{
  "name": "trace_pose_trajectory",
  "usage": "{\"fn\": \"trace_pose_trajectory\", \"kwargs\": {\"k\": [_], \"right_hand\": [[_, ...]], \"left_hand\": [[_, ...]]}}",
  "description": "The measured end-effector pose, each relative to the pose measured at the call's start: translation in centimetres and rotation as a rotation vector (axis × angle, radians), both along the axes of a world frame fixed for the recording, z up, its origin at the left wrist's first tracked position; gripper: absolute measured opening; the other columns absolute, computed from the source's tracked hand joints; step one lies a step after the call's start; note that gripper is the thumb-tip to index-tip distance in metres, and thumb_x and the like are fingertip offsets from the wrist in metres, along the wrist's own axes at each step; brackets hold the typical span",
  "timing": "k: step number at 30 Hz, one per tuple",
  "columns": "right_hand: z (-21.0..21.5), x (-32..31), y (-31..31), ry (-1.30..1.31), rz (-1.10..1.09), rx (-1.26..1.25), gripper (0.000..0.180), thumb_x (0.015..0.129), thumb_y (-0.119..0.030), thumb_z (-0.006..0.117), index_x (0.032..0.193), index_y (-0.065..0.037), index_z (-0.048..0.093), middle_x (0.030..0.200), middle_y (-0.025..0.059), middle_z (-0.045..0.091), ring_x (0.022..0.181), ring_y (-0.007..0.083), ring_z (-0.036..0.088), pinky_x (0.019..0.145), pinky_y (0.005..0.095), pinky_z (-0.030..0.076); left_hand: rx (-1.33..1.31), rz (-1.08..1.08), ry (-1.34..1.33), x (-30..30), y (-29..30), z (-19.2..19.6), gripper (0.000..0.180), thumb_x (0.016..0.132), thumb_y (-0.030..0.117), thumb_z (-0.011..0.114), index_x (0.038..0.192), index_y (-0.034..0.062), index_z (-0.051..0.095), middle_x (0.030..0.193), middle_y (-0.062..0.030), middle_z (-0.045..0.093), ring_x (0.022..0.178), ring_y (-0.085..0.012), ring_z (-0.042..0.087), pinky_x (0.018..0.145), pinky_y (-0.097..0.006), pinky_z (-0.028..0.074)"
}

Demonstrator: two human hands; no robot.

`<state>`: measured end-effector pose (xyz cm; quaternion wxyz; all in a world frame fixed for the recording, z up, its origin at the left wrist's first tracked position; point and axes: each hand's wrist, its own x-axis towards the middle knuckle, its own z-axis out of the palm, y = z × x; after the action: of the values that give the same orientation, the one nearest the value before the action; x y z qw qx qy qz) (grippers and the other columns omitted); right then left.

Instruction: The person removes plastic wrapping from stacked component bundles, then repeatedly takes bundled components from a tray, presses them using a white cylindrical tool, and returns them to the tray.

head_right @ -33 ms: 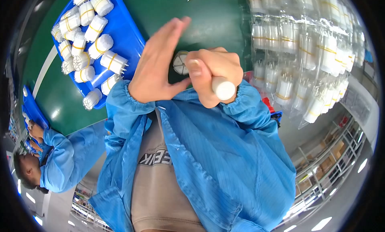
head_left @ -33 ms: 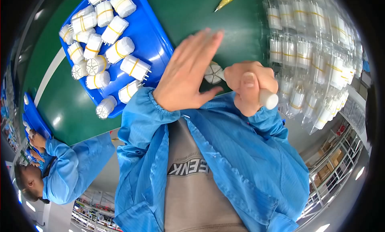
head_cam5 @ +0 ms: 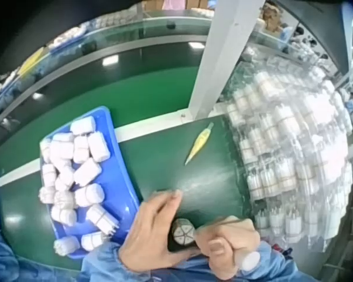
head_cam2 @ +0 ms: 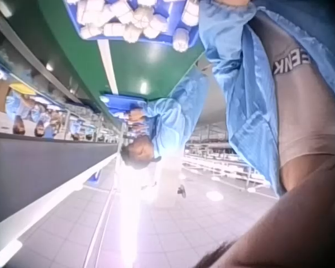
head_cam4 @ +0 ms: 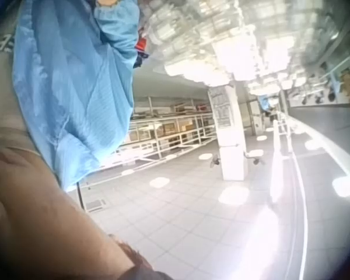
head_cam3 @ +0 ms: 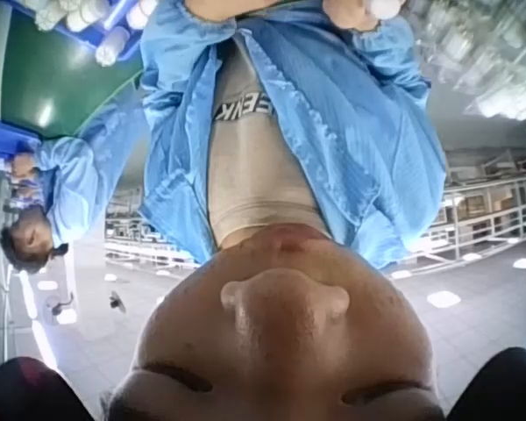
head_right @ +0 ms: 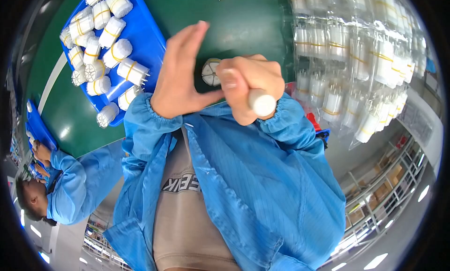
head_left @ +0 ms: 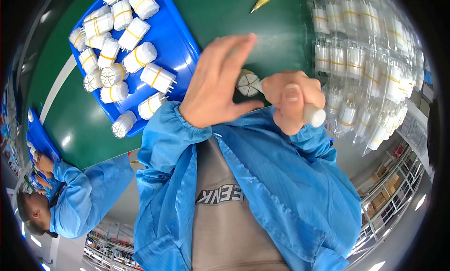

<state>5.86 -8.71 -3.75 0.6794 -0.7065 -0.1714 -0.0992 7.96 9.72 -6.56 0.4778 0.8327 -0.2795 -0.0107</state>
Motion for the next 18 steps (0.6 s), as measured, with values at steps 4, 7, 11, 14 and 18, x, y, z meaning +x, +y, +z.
{"fn": "trace_pose_trajectory", "kwargs": {"k": [4, 7, 11, 14, 18], "right_hand": [[-0.6, -0.6, -0.1, 0.001, 0.074, 0.786, 0.039, 0.102, -0.01, 0.051, 0.065, -0.002, 0.039, 0.052, 0.0052, 0.042, 0.042, 0.0136, 0.033, 0.04, 0.0309, 0.023], [-0.8, 0.4, -0.3, -0.054, 0.104, 0.525, 0.041, 0.104, -0.012, 0.049, 0.067, -0.001, 0.038, 0.053, 0.005, 0.042, 0.042, 0.0135, 0.032, 0.039, 0.0315, 0.023], [0.1, 0.4, -0.4, -0.025, 0.167, 0.356, 0.043, 0.106, -0.014, 0.048, 0.066, -0.001, 0.035, 0.052, 0.0043, 0.04, 0.042, 0.0128, 0.032, 0.039, 0.0309, 0.022], [-0.1, 0.7, -0.7, -0.017, 0.158, 0.393, 0.044, 0.106, -0.015, 0.048, 0.066, 0.0, 0.037, 0.052, 0.0036, 0.04, 0.042, 0.0124, 0.032, 0.039, 0.0306, 0.022], [0.1, 0.4, -0.4, 0.008, 0.108, 0.429, 0.043, 0.104, -0.013, 0.049, 0.065, 0.0, 0.037, 0.051, 0.0045, 0.041, 0.042, 0.013, 0.033, 0.039, 0.0308, 0.022]], "left_hand": [[-0.06, -0.05, -0.005, -0.1, 0.5, -0.3, 0.106, 0.064, 0.012, 0.091, 0.155, 0.0064, 0.038, 0.116, -0.0052, 0.075, 0.108, -0.0322, 0.067, 0.108, -0.048, 0.046], [-0.091, -0.122, 0.089, 0.0, 0.4, 0.0, 0.103, 0.068, 0.005, 0.088, 0.157, 0.0019, 0.035, 0.117, -0.008, 0.075, 0.122, -0.0354, 0.063, 0.106, -0.043, 0.048], [-0.094, -0.139, 0.114, -0.4, 0.5, 0.2, 0.099, 0.069, -0.002, 0.079, 0.157, 0.0018, 0.034, 0.123, -0.0091, 0.074, 0.123, -0.0374, 0.062, 0.106, -0.042, 0.048], [-0.078, -0.142, 0.102, 0.1, 0.4, 0.2, 0.099, 0.068, -0.002, 0.077, 0.157, 0.0025, 0.034, 0.124, -0.0096, 0.074, 0.122, -0.0378, 0.062, 0.107, -0.043, 0.048], [-0.083, -0.15, 0.108, -0.1, 0.5, 0.2, 0.098, 0.067, -0.003, 0.075, 0.157, 0.0035, 0.035, 0.125, -0.0104, 0.073, 0.121, -0.0386, 0.062, 0.107, -0.044, 0.047]]}}
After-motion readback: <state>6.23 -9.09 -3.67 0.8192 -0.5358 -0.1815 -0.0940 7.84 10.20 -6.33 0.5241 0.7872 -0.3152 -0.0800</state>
